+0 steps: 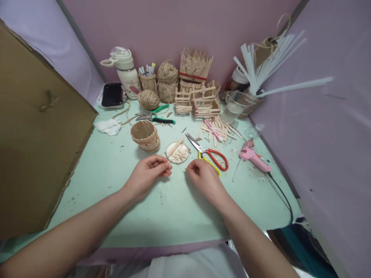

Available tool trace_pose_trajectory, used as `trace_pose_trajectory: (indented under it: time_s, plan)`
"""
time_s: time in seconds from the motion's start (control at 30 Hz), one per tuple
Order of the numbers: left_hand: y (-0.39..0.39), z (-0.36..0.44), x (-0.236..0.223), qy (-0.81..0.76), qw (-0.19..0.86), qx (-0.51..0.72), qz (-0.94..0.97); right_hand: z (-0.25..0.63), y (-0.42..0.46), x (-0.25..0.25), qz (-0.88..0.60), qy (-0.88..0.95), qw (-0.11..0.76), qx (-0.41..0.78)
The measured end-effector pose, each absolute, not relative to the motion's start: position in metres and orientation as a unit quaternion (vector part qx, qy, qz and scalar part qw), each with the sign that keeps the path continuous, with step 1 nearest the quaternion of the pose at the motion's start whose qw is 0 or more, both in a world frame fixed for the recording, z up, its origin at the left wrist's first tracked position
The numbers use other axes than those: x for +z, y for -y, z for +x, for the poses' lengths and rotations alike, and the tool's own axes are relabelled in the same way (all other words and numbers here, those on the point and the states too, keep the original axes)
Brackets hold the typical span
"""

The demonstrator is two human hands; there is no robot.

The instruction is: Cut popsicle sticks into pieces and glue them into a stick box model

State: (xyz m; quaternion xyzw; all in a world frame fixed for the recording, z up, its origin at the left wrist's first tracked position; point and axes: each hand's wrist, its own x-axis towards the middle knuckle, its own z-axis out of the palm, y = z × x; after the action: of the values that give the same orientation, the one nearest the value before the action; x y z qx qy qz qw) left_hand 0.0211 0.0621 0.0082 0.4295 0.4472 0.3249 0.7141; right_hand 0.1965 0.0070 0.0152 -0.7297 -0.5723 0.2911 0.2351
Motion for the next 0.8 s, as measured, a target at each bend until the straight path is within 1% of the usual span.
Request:
trace_pose_trajectory:
  time_s: [0.1,0.2,0.33,0.4,0.47,0.53,0.6,0.7,0.8]
  plan:
    - [-0.062,0.021,0.006,-0.450,0.711,0.320,0.436,0.191,-0.003,0.005,-0.723,0.616,0.211,0.233]
    - [-0.063,0.021,0.004,-0.456,0.703,0.319,0.444,0.188,-0.002,0.003,-0.711,0.642,0.204,0.202]
    - [-0.064,0.020,0.004,-0.451,0.699,0.312,0.459,0.204,0.000,0.013,-0.719,0.623,0.262,0.159]
    - [-0.064,0.019,0.004,-0.447,0.701,0.308,0.462,0.226,0.002,0.018,-0.740,0.597,0.294,0.099]
    - [-0.064,0.018,0.004,-0.438,0.706,0.308,0.464,0.258,0.003,0.020,-0.779,0.557,0.288,0.017]
    - [-0.064,0.018,0.004,-0.427,0.714,0.310,0.460,0.297,0.007,0.019,-0.822,0.519,0.232,-0.036]
    - [-0.065,0.018,0.003,-0.417,0.724,0.312,0.453,0.333,0.011,0.016,-0.862,0.486,0.137,-0.036]
    - [-0.066,0.019,0.003,-0.413,0.731,0.311,0.446,0.372,0.016,0.009,-0.900,0.435,0.034,-0.014]
    - [-0.066,0.019,0.003,-0.418,0.732,0.313,0.438,0.389,0.018,0.002,-0.897,0.441,-0.008,0.029]
